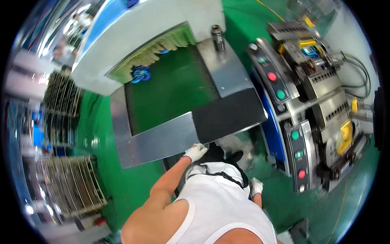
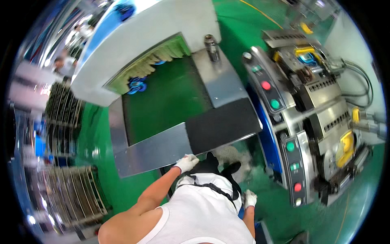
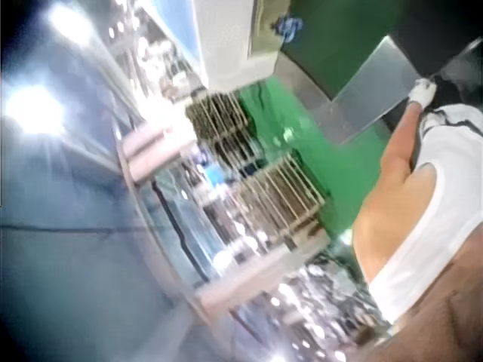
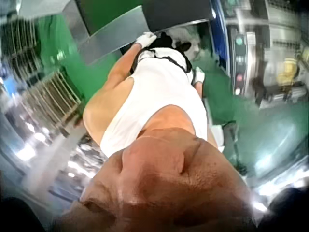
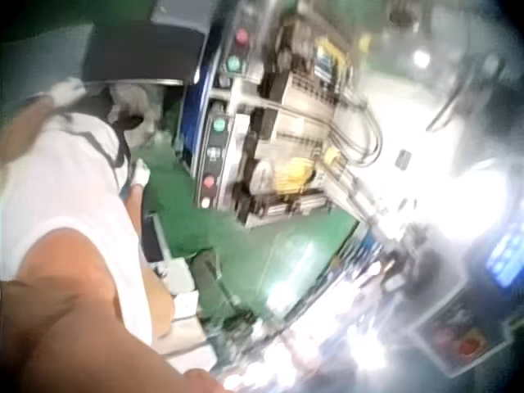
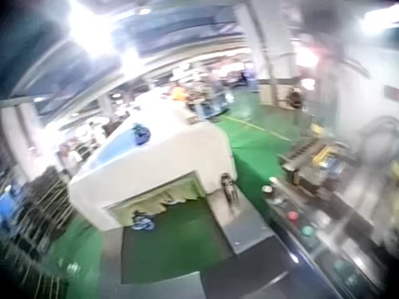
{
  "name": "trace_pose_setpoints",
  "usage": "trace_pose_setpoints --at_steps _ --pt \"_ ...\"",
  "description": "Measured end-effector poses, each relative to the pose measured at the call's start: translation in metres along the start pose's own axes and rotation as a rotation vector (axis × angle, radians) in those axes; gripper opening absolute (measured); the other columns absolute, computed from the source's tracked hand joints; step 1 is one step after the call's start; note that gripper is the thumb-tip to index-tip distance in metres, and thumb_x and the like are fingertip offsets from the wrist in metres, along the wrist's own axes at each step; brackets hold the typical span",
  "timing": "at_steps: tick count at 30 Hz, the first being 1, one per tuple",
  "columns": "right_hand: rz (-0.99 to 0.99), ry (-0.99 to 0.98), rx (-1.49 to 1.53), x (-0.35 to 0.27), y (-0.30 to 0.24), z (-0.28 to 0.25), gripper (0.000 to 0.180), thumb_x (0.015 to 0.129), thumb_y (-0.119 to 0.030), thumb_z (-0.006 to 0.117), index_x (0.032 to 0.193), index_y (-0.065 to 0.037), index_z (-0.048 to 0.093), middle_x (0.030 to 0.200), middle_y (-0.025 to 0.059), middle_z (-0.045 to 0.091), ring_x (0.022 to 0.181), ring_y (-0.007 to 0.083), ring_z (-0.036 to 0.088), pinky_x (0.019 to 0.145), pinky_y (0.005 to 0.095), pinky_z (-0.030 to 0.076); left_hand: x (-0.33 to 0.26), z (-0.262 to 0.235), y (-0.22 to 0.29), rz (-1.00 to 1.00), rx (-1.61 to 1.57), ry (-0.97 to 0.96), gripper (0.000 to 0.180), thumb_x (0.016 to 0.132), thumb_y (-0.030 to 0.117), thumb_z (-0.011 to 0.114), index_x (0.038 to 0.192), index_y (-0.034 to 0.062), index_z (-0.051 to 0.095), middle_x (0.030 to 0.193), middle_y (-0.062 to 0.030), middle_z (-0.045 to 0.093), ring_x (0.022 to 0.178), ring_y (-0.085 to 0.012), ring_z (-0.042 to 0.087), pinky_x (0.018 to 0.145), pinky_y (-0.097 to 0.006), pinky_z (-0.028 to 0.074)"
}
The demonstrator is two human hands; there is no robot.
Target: The person operates a shoe assembly machine in a factory setting. They pick up blue and black sneakers from a conveyor belt, place them into the machine's mold, and press a button to activate the process. After the machine cycles, they remove the shoes and place them on a nearby table.
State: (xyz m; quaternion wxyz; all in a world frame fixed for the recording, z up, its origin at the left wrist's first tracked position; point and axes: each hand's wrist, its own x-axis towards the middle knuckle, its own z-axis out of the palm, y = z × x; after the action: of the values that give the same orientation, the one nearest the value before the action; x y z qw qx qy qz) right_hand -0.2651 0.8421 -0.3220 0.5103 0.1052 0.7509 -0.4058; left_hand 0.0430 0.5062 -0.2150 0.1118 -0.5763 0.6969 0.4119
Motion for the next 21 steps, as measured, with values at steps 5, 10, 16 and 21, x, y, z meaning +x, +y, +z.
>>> trace_pose_setpoints --at_steps 5,10,16,21 --pt "-0.01 -0.145 0.138 0.067 -0.043 -0.014 0.011 0.1 -0.02 0.061 0.107 -0.012 0.062 0.076 0.0032 0.063 0.063 0.0204 0.061 0.058 0.0391 0.053 -0.029 0.013 -0.023 -0.211 -0.052 0.082 0.058 0.095 0.055 0.055 0.133 0.0122 0.067 0.129 -0.0191 0.07 0.113 -0.0339 0.07 0.103 -0.044 0.05" --pt "-0.244 -0.253 -0.567 0.039 -0.181 0.054 0.021 0.1 -0.022 0.064 0.114 -0.006 0.066 0.084 0.0068 0.07 0.064 0.0149 0.065 0.056 0.0322 0.055 -0.084 0.032 -0.048 -0.575 -0.563 0.201 0.061 0.096 0.058 0.048 0.137 0.0163 0.064 0.143 -0.0187 0.061 0.135 -0.0355 0.057 0.115 -0.047 0.041" --pt "-0.9 -0.617 -1.148 0.111 -0.276 0.165 0.042 0.094 -0.04 0.065 0.114 -0.004 0.072 0.088 0.0132 0.074 0.076 0.0219 0.072 0.071 0.0385 0.057 -0.172 0.132 -0.032 -0.862 -0.927 0.604 0.048 0.096 0.046 0.059 0.125 0.0087 0.07 0.124 -0.0215 0.071 0.119 -0.0394 0.066 0.106 -0.048 0.048" --pt "-0.728 -0.936 -1.339 0.029 -0.311 0.286 0.043 0.096 -0.041 0.066 0.124 -0.008 0.069 0.101 0.006 0.073 0.083 0.0167 0.07 0.077 0.0322 0.057 -0.235 0.281 0.038 -1.196 -1.161 0.692 0.05 0.097 0.048 0.057 0.128 0.0095 0.067 0.131 -0.0233 0.066 0.126 -0.0411 0.061 0.109 -0.046 0.046"
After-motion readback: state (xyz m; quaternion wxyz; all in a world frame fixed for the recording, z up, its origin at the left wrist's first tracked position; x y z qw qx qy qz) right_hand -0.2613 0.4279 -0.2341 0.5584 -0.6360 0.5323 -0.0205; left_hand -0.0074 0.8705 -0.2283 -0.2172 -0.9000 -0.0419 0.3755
